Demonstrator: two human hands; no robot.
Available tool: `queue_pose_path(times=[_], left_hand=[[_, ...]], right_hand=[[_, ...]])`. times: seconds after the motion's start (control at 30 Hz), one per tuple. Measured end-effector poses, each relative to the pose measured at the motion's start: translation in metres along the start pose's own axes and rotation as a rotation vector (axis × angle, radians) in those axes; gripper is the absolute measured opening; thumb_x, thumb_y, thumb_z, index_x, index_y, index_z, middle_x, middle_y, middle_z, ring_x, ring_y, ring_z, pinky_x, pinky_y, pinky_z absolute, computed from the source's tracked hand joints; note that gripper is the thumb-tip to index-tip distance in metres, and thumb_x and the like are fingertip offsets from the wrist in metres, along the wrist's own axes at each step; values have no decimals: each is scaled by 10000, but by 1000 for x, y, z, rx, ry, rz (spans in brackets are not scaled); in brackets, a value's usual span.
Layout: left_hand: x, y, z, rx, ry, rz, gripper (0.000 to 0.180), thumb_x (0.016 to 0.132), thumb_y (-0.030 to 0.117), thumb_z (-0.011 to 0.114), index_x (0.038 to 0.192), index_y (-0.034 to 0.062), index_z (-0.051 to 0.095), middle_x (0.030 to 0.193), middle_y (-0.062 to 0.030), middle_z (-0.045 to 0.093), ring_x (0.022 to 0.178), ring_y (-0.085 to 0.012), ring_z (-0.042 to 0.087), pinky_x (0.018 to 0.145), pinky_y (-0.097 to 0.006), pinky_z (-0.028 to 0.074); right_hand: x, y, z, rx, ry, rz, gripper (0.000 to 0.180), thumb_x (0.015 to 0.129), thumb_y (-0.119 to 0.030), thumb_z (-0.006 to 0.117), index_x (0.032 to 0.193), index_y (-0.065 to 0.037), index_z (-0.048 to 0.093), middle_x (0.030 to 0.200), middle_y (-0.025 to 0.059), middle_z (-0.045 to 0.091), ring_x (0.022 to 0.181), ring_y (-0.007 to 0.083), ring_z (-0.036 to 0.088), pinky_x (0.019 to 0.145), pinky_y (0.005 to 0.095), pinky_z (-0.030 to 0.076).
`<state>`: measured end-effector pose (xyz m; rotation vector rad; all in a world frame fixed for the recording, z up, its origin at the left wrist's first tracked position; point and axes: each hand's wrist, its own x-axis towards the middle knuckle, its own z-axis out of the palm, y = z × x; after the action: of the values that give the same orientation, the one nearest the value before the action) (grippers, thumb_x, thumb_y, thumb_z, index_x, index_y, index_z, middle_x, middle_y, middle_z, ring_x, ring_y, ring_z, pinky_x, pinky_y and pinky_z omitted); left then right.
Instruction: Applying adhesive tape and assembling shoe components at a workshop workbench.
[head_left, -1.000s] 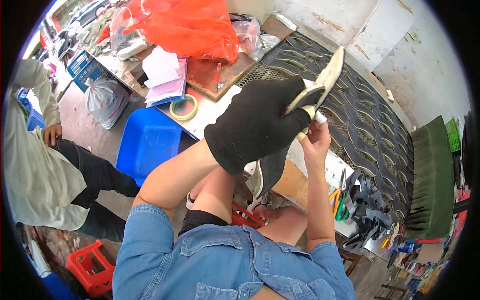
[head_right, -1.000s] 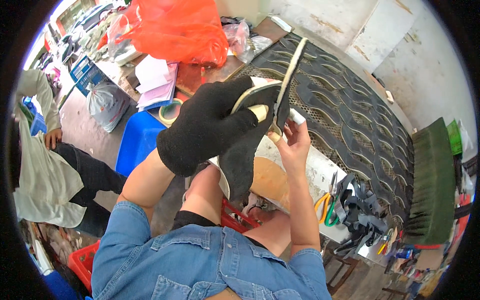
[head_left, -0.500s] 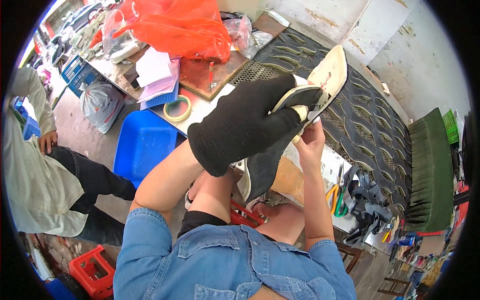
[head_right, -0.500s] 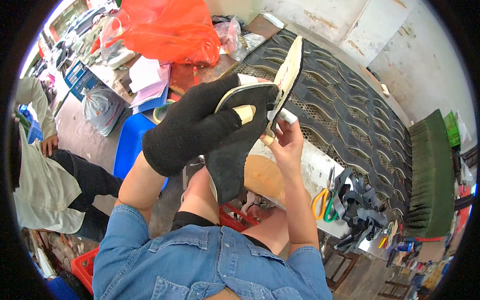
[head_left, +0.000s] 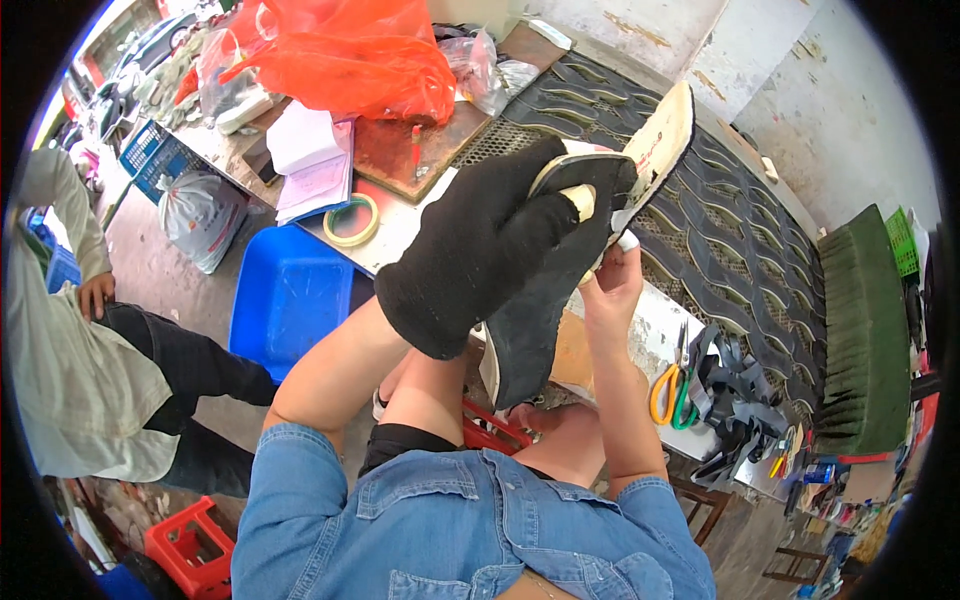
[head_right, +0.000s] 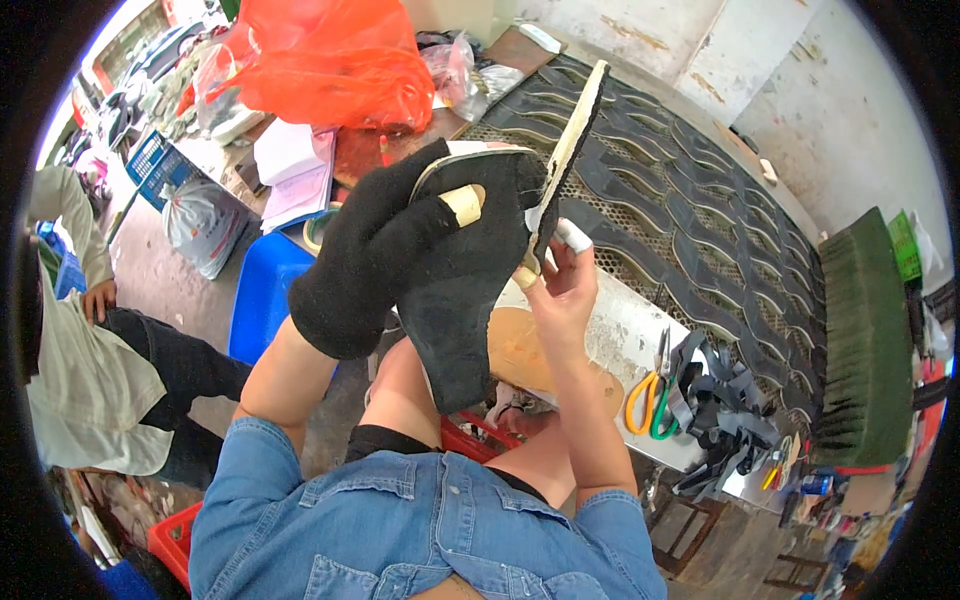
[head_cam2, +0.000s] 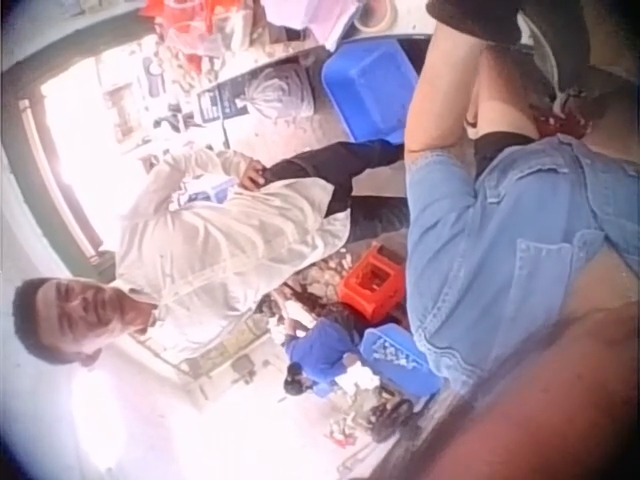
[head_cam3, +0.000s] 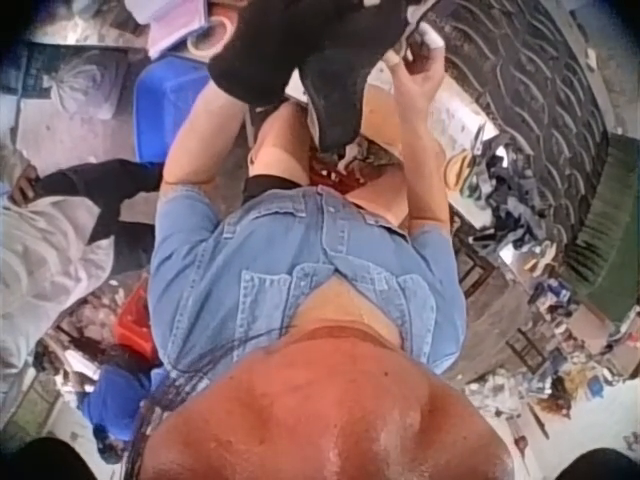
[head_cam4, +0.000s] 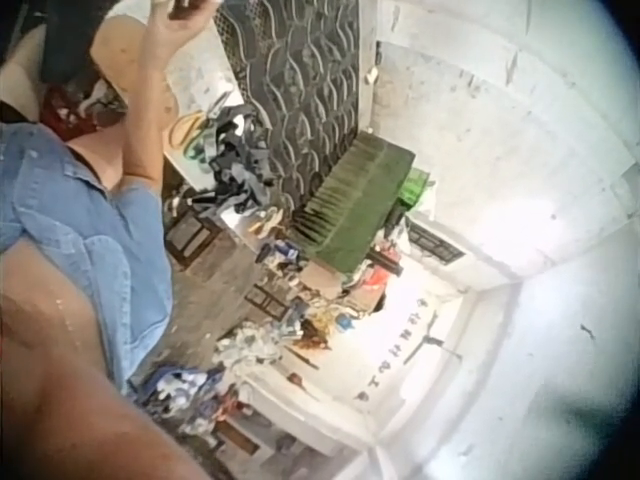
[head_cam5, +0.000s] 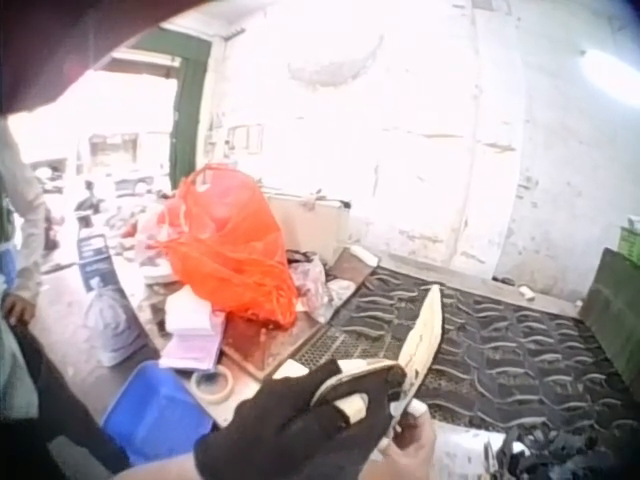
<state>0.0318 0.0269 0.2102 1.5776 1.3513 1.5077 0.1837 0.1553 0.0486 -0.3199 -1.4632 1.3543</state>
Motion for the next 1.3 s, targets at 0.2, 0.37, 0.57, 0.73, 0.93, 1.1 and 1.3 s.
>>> queue_pose_path(times=[0.2,0.37,0.57,0.73,0.93,1.1,1.3], left_hand=[[-8,-4,16,626,85,285,452,764,75,601,1216,69,595,890,-185,658,772,-368,651,653,-382,519],[-9,-14,-6,549,-161,352,472,738,133,659,1202,71,601,934,-164,667,803,-349,656,698,-384,516],[-7,-35,4,612,-202,543,503,712,120,676,1204,129,569,875,-126,626,709,-328,627,604,-401,496],[-12,-32,7,655,-289,280,362,792,146,610,1146,78,641,1074,-141,667,939,-300,642,826,-381,501],[-20,-54,4,439,-220,448,478,718,154,647,1178,28,607,1049,-168,656,836,-312,655,716,-359,523],[-23,-57,1,292,-210,501,659,602,130,717,1234,22,565,1087,-200,644,822,-339,661,681,-375,534],[-29,-52,-1,348,-211,355,584,688,157,707,1236,18,561,1121,-201,635,871,-344,660,707,-384,531]], right_hand=[[7,-2,-16,-217,-11,-19,886,636,-58,853,1358,-48,340,1371,102,428,1274,227,426,1064,402,344],[29,-34,-100,402,-94,555,1100,590,-194,878,1462,-14,233,1407,166,437,1302,252,433,1078,397,337],[43,-99,-52,101,-212,-95,1104,532,-133,898,1430,34,279,1318,176,526,1275,298,463,1080,426,339],[38,-111,-55,-133,-367,-38,449,601,-96,849,987,45,669,969,147,680,876,225,669,750,335,540],[12,-136,-2,-277,-231,-368,240,700,-170,763,665,-21,579,687,152,647,645,291,657,560,376,538],[10,-140,9,-379,-170,-460,238,724,-162,719,618,-71,526,644,135,645,598,277,662,560,382,528],[15,-146,-2,-343,-294,-459,136,632,-141,750,693,-37,689,784,162,701,731,315,707,629,361,560]])
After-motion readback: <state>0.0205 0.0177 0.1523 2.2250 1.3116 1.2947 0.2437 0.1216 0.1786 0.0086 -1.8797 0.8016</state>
